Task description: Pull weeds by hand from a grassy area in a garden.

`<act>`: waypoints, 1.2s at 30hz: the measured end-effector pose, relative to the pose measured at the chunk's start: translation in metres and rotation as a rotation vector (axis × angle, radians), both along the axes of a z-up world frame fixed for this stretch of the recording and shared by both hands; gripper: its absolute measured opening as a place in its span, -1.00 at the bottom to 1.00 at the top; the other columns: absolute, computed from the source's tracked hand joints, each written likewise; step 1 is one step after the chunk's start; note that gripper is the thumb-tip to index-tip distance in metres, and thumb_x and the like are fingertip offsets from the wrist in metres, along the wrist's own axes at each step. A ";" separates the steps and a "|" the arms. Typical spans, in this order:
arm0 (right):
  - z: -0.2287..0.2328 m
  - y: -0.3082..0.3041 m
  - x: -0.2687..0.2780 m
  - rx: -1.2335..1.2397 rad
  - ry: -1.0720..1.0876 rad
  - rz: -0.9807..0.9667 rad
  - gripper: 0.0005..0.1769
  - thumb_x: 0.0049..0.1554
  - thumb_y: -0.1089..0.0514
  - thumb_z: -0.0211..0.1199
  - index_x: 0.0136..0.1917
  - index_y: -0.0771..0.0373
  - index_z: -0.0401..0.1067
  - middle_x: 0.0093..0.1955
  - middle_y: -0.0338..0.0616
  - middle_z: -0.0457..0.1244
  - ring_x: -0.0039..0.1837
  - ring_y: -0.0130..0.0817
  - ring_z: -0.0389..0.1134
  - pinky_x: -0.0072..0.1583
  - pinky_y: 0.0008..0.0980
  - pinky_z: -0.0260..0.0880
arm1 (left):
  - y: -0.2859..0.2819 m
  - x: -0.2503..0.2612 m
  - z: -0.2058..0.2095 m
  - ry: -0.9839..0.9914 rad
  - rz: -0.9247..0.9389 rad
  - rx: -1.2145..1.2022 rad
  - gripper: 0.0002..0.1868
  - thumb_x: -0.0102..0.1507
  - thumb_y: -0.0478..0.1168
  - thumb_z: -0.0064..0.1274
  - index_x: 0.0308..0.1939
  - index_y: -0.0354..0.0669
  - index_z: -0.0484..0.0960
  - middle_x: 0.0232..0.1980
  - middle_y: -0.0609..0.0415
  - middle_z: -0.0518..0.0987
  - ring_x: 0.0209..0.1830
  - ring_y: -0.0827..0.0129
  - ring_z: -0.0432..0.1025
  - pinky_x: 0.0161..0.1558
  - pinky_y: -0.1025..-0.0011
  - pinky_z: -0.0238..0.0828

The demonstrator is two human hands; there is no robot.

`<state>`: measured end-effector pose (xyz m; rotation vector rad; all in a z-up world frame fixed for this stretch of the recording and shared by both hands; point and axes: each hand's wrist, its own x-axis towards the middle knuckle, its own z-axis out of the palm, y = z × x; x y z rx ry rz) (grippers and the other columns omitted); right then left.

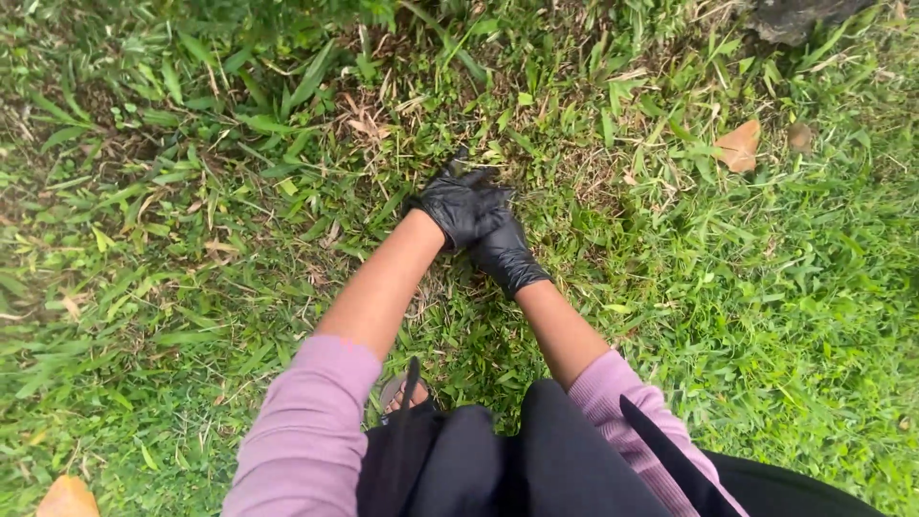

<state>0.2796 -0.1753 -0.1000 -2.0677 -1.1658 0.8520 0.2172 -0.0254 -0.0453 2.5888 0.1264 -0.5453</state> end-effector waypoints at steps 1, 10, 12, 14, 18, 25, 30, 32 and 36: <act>0.002 -0.003 0.001 -0.004 0.003 -0.007 -0.40 -0.21 0.11 0.53 0.12 0.24 0.50 0.09 0.05 0.39 0.10 0.02 0.42 0.13 -0.16 0.44 | 0.001 0.002 -0.023 0.003 -0.007 -0.004 -0.24 0.32 0.39 -0.51 0.55 0.35 0.17 0.60 0.15 0.12 0.61 0.10 -0.06 0.54 -0.08 -0.55; -0.015 -0.021 -0.061 -0.311 0.339 -0.036 -0.80 0.10 0.09 0.22 -0.04 0.15 0.57 -0.15 -0.02 0.46 -0.12 -0.11 0.56 -0.01 -0.18 0.57 | 0.003 0.004 -0.062 0.039 -0.103 0.191 -0.39 0.40 0.23 -0.54 0.54 0.43 0.15 0.59 0.27 0.16 0.61 0.26 -0.02 0.56 -0.10 -0.62; 0.007 -0.028 -0.136 -0.210 0.065 0.330 -0.59 -0.13 0.03 0.47 -0.07 0.30 0.54 -0.12 0.27 0.37 -0.05 0.21 0.40 0.04 0.04 0.41 | -0.011 0.005 -0.064 0.054 -0.010 0.146 -0.40 0.41 0.21 -0.54 0.52 0.35 0.23 0.59 0.30 0.18 0.60 0.30 0.00 0.56 -0.10 -0.55; -0.039 -0.028 -0.125 0.014 0.068 0.170 -0.64 -0.07 0.07 0.41 -0.02 0.27 0.53 -0.09 0.23 0.39 -0.03 0.19 0.40 0.03 0.00 0.42 | 0.003 0.000 -0.036 0.047 0.078 0.107 -0.40 0.40 0.23 -0.51 0.47 0.30 0.30 0.57 0.27 0.22 0.59 0.27 0.02 0.53 -0.07 -0.45; 0.049 -0.029 -0.032 -0.209 0.412 -0.211 -0.76 0.18 0.13 0.18 0.09 0.16 0.55 -0.18 -0.06 0.43 -0.18 -0.11 0.46 -0.12 -0.23 0.47 | 0.010 -0.057 0.028 -0.153 0.356 -0.250 -0.41 0.43 0.24 -0.42 0.37 0.21 0.51 0.36 0.08 0.46 0.43 0.13 0.24 0.53 0.08 -0.08; 0.164 0.017 -0.010 0.100 -0.600 -0.019 -0.54 -0.12 0.21 0.46 0.10 0.25 0.57 0.08 0.08 0.34 0.10 0.04 0.36 0.08 -0.03 0.40 | 0.018 -0.186 0.027 -0.785 1.012 -0.556 -0.46 0.52 0.11 -0.39 0.13 -0.07 0.68 0.13 -0.05 0.69 0.19 0.13 0.55 0.38 0.19 0.36; 0.120 0.093 -0.057 -0.351 -0.203 0.065 -0.60 0.36 -0.15 0.17 0.10 0.24 0.46 -0.14 -0.12 0.39 -0.19 -0.20 0.46 -0.15 -0.14 0.52 | 0.015 -0.209 0.022 -0.790 1.144 -0.461 -0.65 0.46 -0.02 -0.14 0.12 -0.09 0.65 0.07 0.07 0.68 0.12 0.27 0.57 0.24 0.26 0.47; 0.082 0.122 -0.052 -0.511 -0.255 0.079 -0.56 0.29 -0.17 0.22 0.10 0.28 0.46 -0.15 -0.07 0.39 -0.20 -0.20 0.46 -0.16 -0.14 0.52 | 0.019 -0.201 0.026 -0.719 1.045 -0.216 -0.69 0.40 -0.06 -0.05 0.12 -0.05 0.67 0.11 0.08 0.67 0.17 0.23 0.51 0.30 0.22 0.37; 0.025 0.122 -0.037 -0.582 -0.479 0.269 -0.79 0.22 0.05 0.20 -0.01 0.13 0.60 -0.07 0.02 0.40 -0.09 -0.06 0.43 -0.07 -0.06 0.46 | 0.033 -0.174 0.032 -0.450 0.722 0.077 -0.44 0.16 -0.23 0.01 0.28 0.12 0.57 0.37 0.14 0.50 0.47 0.19 0.26 0.56 0.11 0.08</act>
